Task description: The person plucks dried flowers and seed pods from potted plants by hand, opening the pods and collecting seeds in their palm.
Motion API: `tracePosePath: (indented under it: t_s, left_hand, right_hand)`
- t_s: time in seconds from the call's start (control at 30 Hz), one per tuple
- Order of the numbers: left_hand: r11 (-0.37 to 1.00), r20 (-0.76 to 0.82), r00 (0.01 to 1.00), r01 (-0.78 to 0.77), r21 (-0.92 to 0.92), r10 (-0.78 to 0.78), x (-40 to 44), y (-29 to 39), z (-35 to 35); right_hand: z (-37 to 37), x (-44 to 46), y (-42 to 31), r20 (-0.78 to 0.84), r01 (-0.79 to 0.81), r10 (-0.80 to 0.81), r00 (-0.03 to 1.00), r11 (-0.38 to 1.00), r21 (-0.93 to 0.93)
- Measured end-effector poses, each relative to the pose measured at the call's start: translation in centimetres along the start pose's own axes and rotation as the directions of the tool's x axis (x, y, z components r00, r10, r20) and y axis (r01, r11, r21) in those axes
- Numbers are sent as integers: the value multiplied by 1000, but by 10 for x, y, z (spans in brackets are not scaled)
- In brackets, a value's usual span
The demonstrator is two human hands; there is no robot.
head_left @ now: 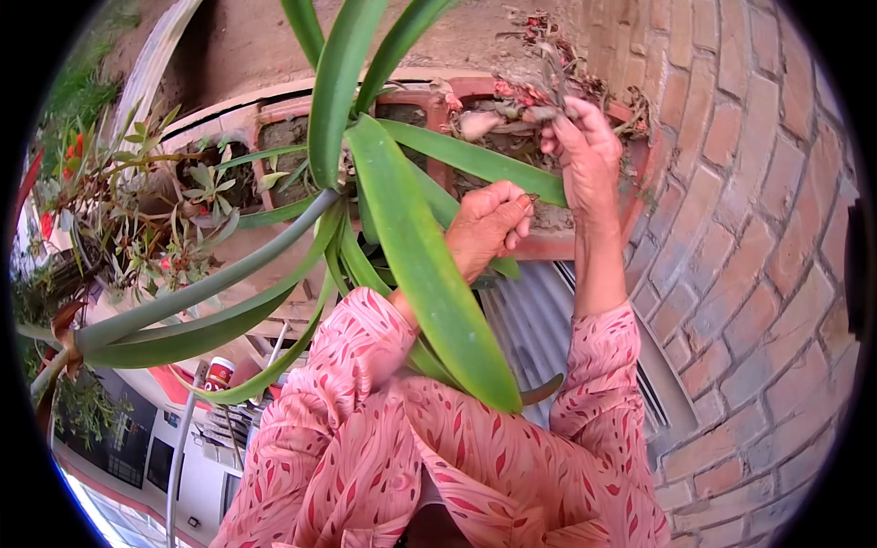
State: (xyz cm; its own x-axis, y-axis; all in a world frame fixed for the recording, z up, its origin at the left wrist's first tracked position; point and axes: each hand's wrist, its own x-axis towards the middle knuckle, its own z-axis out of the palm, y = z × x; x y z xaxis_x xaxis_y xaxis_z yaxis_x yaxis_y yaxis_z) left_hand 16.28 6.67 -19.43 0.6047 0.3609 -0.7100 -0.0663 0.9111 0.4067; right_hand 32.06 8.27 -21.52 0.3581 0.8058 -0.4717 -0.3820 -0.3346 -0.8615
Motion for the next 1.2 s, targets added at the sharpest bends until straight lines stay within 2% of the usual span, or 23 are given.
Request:
tracePosePath:
  t_s: [0.03,0.2,0.33,0.67,0.83,0.97,1.03,1.2]
  left_hand:
    - [1000,5,1000,12,-11,-12,-1,0,1]
    - [998,3,999,52,-41,-52,-8,0,6]
    - [996,-34,996,80,-50,-82,-6,-1,15]
    - [998,-13,998,54,-41,-55,-4,-5,20]
    - [997,-93,994,45,-70,-51,-2,-5,22]
    - [993,-162,985,34,-112,-52,1,-11,20]
    - [995,-155,985,61,-73,-72,1,-15,17]
    - [996,-181,980,82,-43,-88,-3,-15,20]
  right_hand:
    - [-11,-12,5,-31,-14,20,999,981,195]
    - [-39,-60,20,-41,-56,88,995,866,496]
    - [-43,-81,27,-81,-23,80,994,840,542]
    - [-32,-106,29,-153,10,50,987,931,365]
    - [-37,-115,37,-108,3,32,994,950,312]
    - [-36,-119,38,-127,-17,63,990,943,333]
    - [-30,-119,35,-152,-13,71,986,935,354]
    - [-36,-124,47,-167,-3,103,981,857,515]
